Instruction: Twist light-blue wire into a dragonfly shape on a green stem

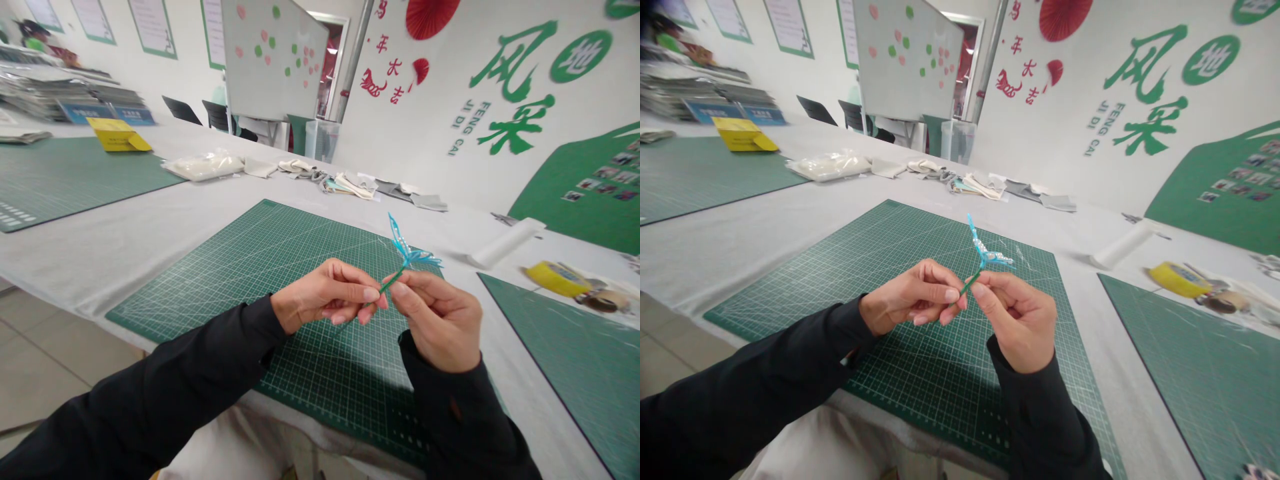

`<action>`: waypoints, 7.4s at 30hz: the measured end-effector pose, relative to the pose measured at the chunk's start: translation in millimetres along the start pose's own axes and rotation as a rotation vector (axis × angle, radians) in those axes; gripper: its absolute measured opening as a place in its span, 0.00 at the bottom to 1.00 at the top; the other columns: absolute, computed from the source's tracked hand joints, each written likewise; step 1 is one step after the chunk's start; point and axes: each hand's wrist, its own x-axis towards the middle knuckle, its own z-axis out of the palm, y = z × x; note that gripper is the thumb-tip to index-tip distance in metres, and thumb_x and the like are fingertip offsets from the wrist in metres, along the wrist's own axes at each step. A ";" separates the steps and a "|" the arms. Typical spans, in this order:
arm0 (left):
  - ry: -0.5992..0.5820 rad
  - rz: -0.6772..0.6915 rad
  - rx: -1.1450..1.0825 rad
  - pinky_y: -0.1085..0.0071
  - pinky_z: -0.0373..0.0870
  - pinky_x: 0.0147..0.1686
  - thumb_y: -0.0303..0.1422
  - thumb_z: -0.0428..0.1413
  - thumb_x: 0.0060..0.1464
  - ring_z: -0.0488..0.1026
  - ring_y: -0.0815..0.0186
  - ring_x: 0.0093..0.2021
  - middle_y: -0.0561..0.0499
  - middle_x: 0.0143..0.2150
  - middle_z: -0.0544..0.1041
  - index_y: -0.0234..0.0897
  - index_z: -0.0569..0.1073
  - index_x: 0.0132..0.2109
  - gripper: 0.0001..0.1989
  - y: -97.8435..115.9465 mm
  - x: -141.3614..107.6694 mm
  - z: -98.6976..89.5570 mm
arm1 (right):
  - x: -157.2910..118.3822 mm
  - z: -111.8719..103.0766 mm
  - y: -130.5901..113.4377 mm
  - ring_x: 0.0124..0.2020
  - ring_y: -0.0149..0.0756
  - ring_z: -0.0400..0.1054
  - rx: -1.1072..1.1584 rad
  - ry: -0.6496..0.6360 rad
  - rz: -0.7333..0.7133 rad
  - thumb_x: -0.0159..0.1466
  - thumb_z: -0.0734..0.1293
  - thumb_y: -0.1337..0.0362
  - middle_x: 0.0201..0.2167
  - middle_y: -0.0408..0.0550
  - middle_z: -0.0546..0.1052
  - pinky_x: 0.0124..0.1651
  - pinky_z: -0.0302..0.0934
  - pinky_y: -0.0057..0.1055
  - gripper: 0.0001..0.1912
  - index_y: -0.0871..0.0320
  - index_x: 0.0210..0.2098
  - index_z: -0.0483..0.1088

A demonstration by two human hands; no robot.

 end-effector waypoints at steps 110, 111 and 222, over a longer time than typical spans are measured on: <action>0.006 0.023 -0.017 0.82 0.48 0.09 0.35 0.61 0.47 0.60 0.80 0.11 0.50 0.23 0.76 0.28 0.75 0.32 0.11 -2.1 4.3 -2.0 | 6.9 -3.2 3.9 0.15 0.24 0.56 0.070 -0.091 0.035 0.56 0.70 0.64 0.13 0.39 0.68 0.18 0.53 0.26 0.03 0.57 0.29 0.77; -0.022 0.014 -0.029 0.81 0.47 0.09 0.35 0.61 0.48 0.61 0.80 0.11 0.49 0.24 0.76 0.28 0.75 0.32 0.12 -1.8 4.1 -2.5 | 6.8 -2.9 2.7 0.15 0.25 0.58 0.094 -0.117 0.045 0.56 0.70 0.64 0.14 0.40 0.70 0.19 0.55 0.26 0.03 0.57 0.29 0.77; 0.057 0.086 0.010 0.83 0.47 0.08 0.31 0.62 0.46 0.59 0.81 0.10 0.52 0.21 0.75 0.29 0.74 0.30 0.08 -5.8 2.9 1.2 | 1.7 -5.7 17.6 0.27 0.32 0.69 0.141 -0.200 0.084 0.60 0.67 0.65 0.27 0.46 0.77 0.31 0.64 0.33 0.05 0.56 0.35 0.75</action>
